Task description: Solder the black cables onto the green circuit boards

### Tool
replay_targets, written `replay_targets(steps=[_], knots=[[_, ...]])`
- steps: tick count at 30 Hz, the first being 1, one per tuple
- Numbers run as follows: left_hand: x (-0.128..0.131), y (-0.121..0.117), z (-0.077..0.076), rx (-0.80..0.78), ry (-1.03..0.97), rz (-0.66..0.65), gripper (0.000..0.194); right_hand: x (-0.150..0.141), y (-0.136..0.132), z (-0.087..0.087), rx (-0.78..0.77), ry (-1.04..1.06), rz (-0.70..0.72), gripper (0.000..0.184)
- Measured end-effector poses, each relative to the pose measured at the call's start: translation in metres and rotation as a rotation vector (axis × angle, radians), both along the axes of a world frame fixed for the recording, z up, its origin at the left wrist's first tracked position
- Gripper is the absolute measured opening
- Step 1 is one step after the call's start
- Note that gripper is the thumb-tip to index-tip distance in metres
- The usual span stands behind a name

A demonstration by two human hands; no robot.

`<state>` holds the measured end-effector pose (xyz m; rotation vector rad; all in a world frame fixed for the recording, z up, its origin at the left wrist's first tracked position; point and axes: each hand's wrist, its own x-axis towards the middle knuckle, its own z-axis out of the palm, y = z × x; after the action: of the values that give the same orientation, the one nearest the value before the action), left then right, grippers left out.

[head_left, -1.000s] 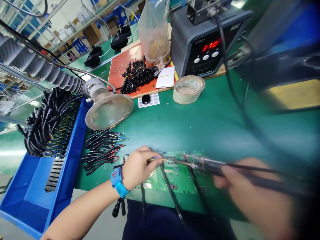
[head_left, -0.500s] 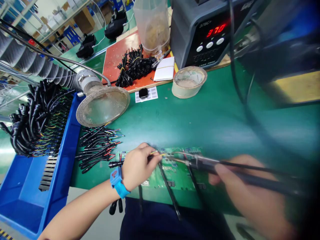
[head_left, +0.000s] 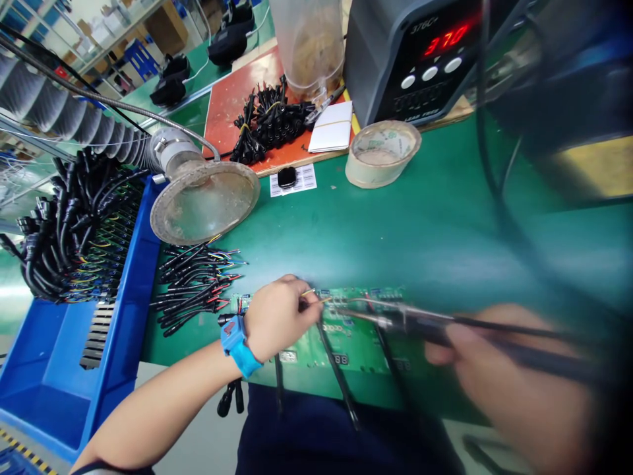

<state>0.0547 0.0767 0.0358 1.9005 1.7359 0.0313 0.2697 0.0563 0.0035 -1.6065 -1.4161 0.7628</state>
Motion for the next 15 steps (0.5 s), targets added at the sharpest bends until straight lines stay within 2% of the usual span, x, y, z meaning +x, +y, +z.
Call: replay_targets(steps=[3, 7, 10, 15], knots=[[0.001, 0.003, 0.0, 0.0, -0.005, -0.015, 0.01, 0.006, 0.002, -0.003, -0.066, -0.006, -0.056, 0.021], [0.001, 0.002, 0.0, -0.001, -0.007, -0.016, 0.01, 0.001, 0.007, 0.001, -0.074, 0.058, -0.066, 0.021], [0.0, -0.002, 0.001, -0.008, -0.092, 0.004, 0.01, -0.004, 0.008, 0.005, -0.076, 0.112, -0.098, 0.02], [-0.003, -0.006, 0.003, -0.012, -0.223, -0.004, 0.028, -0.004, 0.007, 0.005, -0.067, 0.171, -0.089, 0.021]])
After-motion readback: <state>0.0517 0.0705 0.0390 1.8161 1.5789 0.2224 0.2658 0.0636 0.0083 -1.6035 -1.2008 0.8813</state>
